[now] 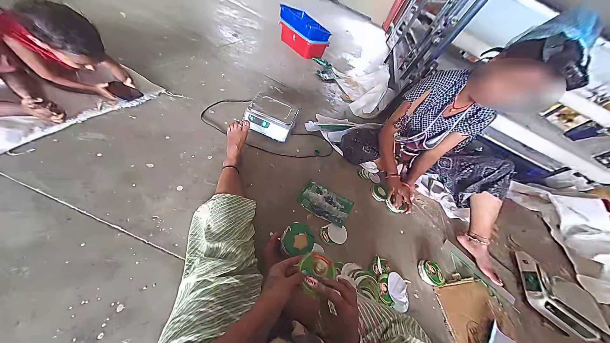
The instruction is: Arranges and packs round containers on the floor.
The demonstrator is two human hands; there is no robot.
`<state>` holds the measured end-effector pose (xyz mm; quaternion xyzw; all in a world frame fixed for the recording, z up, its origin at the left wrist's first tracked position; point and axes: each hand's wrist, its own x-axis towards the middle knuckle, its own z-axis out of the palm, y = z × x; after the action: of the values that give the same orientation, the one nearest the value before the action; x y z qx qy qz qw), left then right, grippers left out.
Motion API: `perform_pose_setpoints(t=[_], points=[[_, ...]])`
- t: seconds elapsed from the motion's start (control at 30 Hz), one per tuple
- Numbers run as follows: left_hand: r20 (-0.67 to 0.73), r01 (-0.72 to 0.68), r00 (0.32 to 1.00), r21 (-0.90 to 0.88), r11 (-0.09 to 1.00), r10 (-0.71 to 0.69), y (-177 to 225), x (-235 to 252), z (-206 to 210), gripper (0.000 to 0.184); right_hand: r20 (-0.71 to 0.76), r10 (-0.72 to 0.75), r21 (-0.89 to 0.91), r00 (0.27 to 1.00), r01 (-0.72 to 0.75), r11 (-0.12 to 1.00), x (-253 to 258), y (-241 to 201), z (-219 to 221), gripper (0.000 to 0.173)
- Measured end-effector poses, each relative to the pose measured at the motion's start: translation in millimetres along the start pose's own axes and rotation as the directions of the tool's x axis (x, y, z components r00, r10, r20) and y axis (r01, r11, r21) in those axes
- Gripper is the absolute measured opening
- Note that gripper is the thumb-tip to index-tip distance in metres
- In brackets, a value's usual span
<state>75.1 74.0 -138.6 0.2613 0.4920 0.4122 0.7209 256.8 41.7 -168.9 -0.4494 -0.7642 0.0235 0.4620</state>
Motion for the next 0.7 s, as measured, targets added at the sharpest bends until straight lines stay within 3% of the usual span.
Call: perform_pose_setpoints(t=[0.07, 0.13, 0.17, 0.23, 0.33, 0.47, 0.57, 0.7], points=[[-0.057, -0.036, 0.998, 0.032, 0.999, 0.037, 0, 2, -3, 0.034, 0.041, 0.285, 0.106, 0.958, -0.287, 0.952, -4, 1, -4, 0.031], [-0.062, -0.039, 0.997, 0.088, 0.995, 0.045, -1, 3, -7, 0.033, 0.209, 0.604, 0.322, 0.769, -0.638, 0.700, 14, -2, -8, 0.051], [-0.070, -0.045, 0.996, 0.111, 0.993, 0.052, -3, 5, -10, 0.033, 0.307, 0.686, 0.380, 0.660, -0.746, 0.547, 24, -2, -5, 0.055], [-0.097, -0.099, 0.989, 0.161, 0.982, 0.115, -3, 13, -12, 0.037, 0.349, 0.749, 0.408, 0.563, -0.811, 0.419, 43, 2, 10, 0.061], [-0.113, -0.223, 0.957, 0.311, 0.924, 0.268, 4, 35, -16, 0.055, 0.320, 0.752, 0.319, 0.576, -0.813, 0.487, 72, 25, 33, 0.068], [-0.129, -0.213, 0.931, 0.567, 0.796, 0.341, 16, 60, -16, 0.064, 0.370, 0.770, 0.095, 0.520, -0.846, 0.525, 99, 50, 60, 0.073], [-0.148, -0.166, 0.926, 0.664, 0.729, 0.346, 13, 71, -18, 0.069, 0.401, 0.748, 0.002, 0.528, -0.818, 0.576, 104, 57, 68, 0.073], [-0.132, -0.096, 0.957, 0.699, 0.708, 0.259, 12, 76, -19, 0.075, 0.437, 0.752, -0.017, 0.494, -0.831, 0.555, 103, 60, 67, 0.077]])
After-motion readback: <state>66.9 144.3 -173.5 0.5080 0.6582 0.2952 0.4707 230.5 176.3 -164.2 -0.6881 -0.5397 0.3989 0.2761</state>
